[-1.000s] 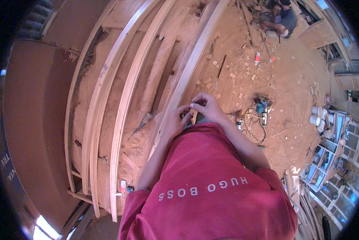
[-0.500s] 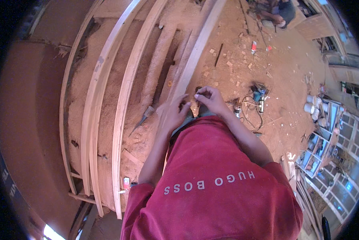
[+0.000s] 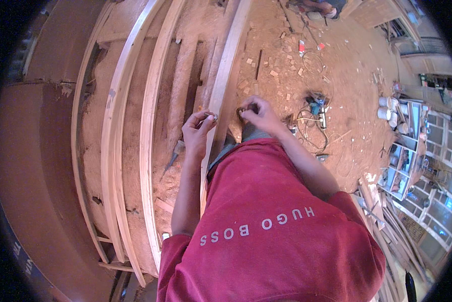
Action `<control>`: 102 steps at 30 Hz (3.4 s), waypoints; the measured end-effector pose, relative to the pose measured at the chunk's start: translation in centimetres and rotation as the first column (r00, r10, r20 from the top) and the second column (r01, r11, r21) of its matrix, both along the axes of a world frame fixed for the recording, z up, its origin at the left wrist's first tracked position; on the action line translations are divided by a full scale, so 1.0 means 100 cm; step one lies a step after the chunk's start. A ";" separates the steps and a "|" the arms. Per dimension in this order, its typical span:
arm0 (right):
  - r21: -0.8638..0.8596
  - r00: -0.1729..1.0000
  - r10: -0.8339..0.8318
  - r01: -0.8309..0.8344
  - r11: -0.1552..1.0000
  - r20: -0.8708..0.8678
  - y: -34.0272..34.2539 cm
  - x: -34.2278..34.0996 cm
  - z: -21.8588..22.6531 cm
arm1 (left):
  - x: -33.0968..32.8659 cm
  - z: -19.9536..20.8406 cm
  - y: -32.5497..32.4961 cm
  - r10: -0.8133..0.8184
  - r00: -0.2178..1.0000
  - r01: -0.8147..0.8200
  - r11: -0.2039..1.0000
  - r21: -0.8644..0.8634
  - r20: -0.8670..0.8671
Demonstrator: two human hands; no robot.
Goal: The person attaches a small metal bracket and a plastic piece to a wooden component using a screwdriver, then picks up a handheld router and brings it to a workbench to continue working on curved wooden pieces.
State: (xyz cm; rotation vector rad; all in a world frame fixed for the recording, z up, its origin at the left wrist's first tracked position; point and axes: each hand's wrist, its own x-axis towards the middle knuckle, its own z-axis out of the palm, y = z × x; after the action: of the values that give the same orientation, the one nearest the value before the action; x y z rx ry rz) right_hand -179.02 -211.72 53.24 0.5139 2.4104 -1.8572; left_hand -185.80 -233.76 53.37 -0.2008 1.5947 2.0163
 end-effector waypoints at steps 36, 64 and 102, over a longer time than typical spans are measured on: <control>0.041 1.000 0.011 -0.012 0.999 0.028 0.001 0.014 -0.017 | 0.046 -0.113 -0.011 -0.273 0.874 -0.100 0.707 -0.700 -0.401; 0.260 0.955 0.295 -0.289 0.921 0.015 0.042 -0.008 0.007 | 0.243 -0.127 -0.200 -0.370 0.892 -0.129 0.342 -0.931 -0.259; 0.402 0.864 -0.462 0.358 0.843 0.199 0.166 0.184 -0.066 | 0.047 -0.089 0.032 -0.609 0.751 0.083 0.471 -0.878 -0.255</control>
State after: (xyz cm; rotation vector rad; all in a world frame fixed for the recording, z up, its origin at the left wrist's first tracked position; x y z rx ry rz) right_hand -160.60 -195.11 46.59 1.3342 2.5711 -1.3145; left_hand -181.09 -230.60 44.43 0.4144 2.6148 0.8241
